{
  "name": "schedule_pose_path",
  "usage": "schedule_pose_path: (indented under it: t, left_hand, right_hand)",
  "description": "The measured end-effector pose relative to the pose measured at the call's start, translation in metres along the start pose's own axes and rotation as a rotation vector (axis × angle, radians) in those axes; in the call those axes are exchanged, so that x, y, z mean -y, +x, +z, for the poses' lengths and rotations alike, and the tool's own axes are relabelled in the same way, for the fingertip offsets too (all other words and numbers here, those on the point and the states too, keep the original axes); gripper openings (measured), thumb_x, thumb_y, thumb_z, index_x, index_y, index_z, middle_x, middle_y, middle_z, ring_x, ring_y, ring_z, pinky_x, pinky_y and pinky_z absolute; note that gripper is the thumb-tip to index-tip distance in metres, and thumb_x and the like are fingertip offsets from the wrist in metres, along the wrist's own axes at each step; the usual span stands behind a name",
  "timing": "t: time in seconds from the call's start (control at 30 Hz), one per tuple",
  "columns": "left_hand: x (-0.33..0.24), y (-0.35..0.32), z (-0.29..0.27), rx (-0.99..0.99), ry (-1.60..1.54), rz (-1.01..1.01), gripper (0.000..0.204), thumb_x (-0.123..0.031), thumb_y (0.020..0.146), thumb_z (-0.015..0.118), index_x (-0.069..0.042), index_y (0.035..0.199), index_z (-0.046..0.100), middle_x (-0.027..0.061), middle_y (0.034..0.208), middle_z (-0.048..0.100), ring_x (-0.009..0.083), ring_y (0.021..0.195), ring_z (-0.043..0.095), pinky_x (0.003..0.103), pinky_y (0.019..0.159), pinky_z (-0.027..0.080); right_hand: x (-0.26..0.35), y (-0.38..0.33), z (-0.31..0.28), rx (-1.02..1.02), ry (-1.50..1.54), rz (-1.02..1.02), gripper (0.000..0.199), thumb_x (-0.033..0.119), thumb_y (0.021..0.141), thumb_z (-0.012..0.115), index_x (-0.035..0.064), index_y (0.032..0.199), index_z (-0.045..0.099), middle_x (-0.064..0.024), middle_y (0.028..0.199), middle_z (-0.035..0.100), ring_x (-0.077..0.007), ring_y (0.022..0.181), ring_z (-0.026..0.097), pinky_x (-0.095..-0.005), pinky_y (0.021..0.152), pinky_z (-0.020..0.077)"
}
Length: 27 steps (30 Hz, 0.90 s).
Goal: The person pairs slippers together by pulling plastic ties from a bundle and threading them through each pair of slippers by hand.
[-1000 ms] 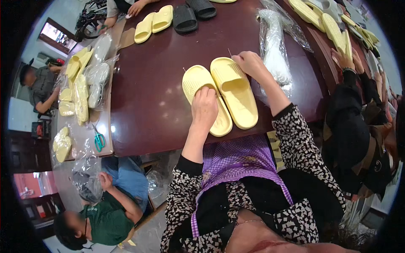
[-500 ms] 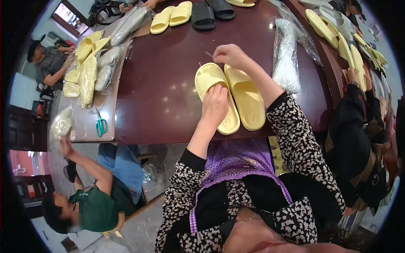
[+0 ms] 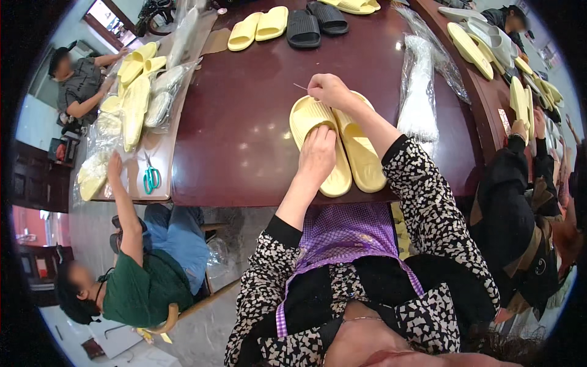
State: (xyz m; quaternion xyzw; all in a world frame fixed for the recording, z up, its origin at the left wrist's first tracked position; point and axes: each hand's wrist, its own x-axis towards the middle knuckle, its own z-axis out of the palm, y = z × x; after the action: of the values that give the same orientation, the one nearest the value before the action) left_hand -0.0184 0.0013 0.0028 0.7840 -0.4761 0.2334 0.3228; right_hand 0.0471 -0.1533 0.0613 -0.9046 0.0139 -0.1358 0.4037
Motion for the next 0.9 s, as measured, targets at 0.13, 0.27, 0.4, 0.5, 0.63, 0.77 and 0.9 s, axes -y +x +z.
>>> schedule_pose_path:
  t: [0.13, 0.27, 0.4, 0.5, 0.63, 0.77, 0.9]
  left_hand:
    - [0.001, 0.0, -0.001, 0.013, 0.013, -0.004, 0.007, -0.002, 0.074, 0.052, 0.0, 0.081, 0.054, 0.013, 0.087, 0.052, 0.0292, 0.088, 0.054, 0.039, 0.078, 0.045]
    - [-0.001, 0.002, 0.001, 0.007, 0.012, 0.003, 0.007, -0.002, 0.075, 0.051, 0.0, 0.081, 0.054, 0.0131, 0.087, 0.052, 0.0293, 0.088, 0.054, 0.039, 0.079, 0.045]
    - [-0.003, 0.003, 0.0, 0.009, -0.009, -0.005, 0.008, -0.001, 0.075, 0.052, 0.0, 0.082, 0.054, 0.0135, 0.089, 0.053, 0.0296, 0.088, 0.054, 0.039, 0.079, 0.045]
    - [-0.003, 0.004, -0.007, -0.036, -0.054, -0.03, 0.008, 0.0, 0.076, 0.053, 0.0, 0.084, 0.054, 0.014, 0.091, 0.053, 0.0301, 0.088, 0.054, 0.04, 0.078, 0.045]
    - [0.0, 0.014, -0.023, -0.198, -0.146, -0.063, 0.011, 0.001, 0.077, 0.055, 0.0, 0.089, 0.055, 0.015, 0.094, 0.055, 0.0313, 0.089, 0.055, 0.04, 0.078, 0.045]
    - [0.017, 0.044, -0.042, -0.338, -0.198, -0.13, 0.015, 0.0, 0.079, 0.056, 0.0, 0.094, 0.056, 0.0158, 0.093, 0.058, 0.0314, 0.087, 0.057, 0.039, 0.076, 0.046]
    - [0.044, 0.093, -0.052, -0.106, -0.488, -0.407, 0.014, -0.001, 0.08, 0.057, 0.001, 0.094, 0.059, 0.0129, 0.083, 0.061, 0.0258, 0.075, 0.06, 0.035, 0.069, 0.048]
  right_hand:
    - [-0.003, -0.001, 0.002, -0.099, -0.129, -0.085, 0.019, 0.014, 0.074, 0.062, -0.0008, 0.084, 0.066, -0.0149, 0.073, 0.064, -0.025, 0.069, 0.062, -0.0355, 0.066, 0.0486]
    - [-0.003, -0.003, 0.005, -0.019, -0.138, -0.058, 0.017, 0.015, 0.07, 0.062, 0.0012, 0.079, 0.066, -0.0165, 0.076, 0.065, -0.0278, 0.075, 0.063, -0.0366, 0.07, 0.0494]
    - [0.001, -0.003, 0.005, 0.019, -0.06, -0.063, 0.016, 0.015, 0.07, 0.062, 0.0002, 0.077, 0.066, -0.0165, 0.074, 0.064, -0.0259, 0.073, 0.064, -0.0353, 0.068, 0.0496]
    - [0.006, -0.002, 0.001, -0.097, 0.146, 0.035, 0.014, 0.012, 0.071, 0.062, 0.0, 0.079, 0.065, -0.0142, 0.072, 0.065, -0.0218, 0.072, 0.064, -0.0324, 0.066, 0.0493]
    - [0.007, -0.009, -0.007, -0.193, 0.301, 0.038, 0.012, 0.009, 0.075, 0.062, -0.0002, 0.081, 0.064, -0.0097, 0.07, 0.065, -0.0156, 0.069, 0.062, -0.0294, 0.063, 0.0483]
    - [0.009, -0.018, -0.008, -0.24, 0.385, -0.032, 0.009, 0.006, 0.079, 0.06, -0.0007, 0.085, 0.063, -0.0064, 0.072, 0.064, -0.0114, 0.07, 0.06, -0.0263, 0.063, 0.0478]
    - [0.018, -0.023, -0.007, -0.257, 0.514, -0.057, 0.008, 0.004, 0.082, 0.058, -0.0017, 0.085, 0.062, -0.0054, 0.074, 0.064, -0.0097, 0.07, 0.059, -0.0246, 0.064, 0.0471]
